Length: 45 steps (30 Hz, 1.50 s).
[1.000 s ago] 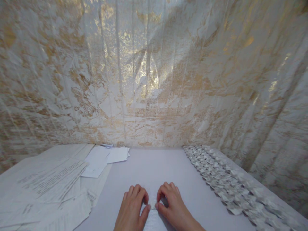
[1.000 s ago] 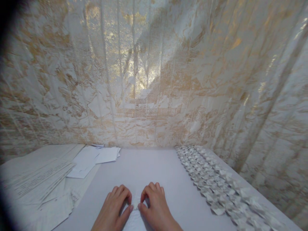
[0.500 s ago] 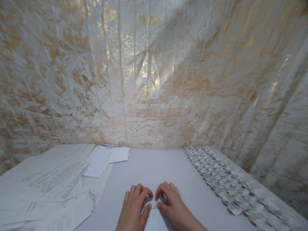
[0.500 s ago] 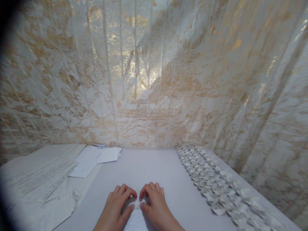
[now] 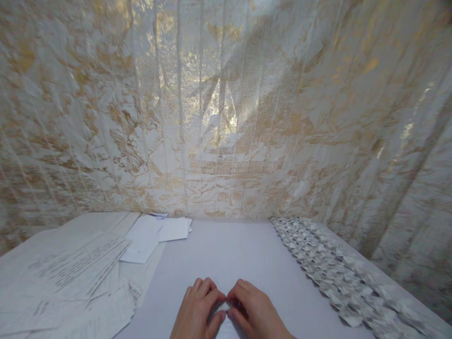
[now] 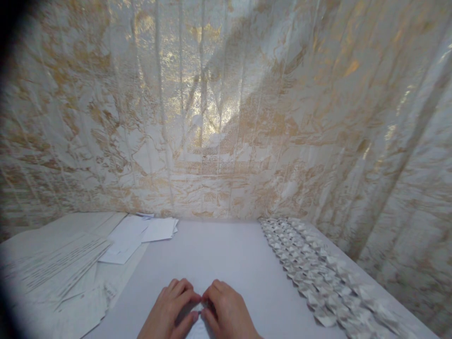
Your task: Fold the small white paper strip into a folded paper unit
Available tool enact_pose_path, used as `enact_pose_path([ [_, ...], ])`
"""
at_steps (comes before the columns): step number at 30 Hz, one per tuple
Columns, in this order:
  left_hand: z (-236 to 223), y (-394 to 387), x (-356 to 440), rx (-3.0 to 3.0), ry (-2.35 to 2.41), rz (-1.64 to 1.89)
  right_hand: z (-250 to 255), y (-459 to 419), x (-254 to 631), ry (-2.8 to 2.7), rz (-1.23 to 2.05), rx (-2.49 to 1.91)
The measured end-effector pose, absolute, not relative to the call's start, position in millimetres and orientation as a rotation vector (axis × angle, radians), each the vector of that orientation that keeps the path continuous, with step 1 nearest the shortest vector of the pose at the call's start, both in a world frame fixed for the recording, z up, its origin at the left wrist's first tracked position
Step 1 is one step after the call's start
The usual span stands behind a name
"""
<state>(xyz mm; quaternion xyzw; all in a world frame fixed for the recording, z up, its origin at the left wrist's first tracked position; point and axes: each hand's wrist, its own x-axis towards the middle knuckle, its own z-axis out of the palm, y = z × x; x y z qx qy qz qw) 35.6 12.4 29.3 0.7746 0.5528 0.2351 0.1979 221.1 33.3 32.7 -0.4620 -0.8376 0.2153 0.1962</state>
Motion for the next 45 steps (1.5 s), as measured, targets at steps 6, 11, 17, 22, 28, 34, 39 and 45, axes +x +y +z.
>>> enact_pose_path([
  [6,25,10,33,2.13,1.479,0.781,36,32,218,-2.137,0.902,-1.319],
  [11,18,11,34,1.959,1.389,0.886,32,32,216,-2.021,1.054,-1.228],
  [17,15,11,34,1.858,1.263,0.981,33,28,213,-2.041,1.039,-1.25],
  [22,18,10,34,1.793,1.197,1.028,30,29,213,-2.035,1.035,-1.239],
  [28,22,13,35,1.636,1.141,1.04,22,31,210,-1.935,1.173,-1.129],
  [34,24,11,37,1.465,1.109,1.145,19,30,209,-1.852,1.272,-0.975],
  [39,26,7,38,1.438,1.12,1.173,22,29,212,-1.843,1.288,-0.929],
  [45,18,9,41,1.316,0.984,1.328,21,28,213,-1.711,1.251,-0.872],
])
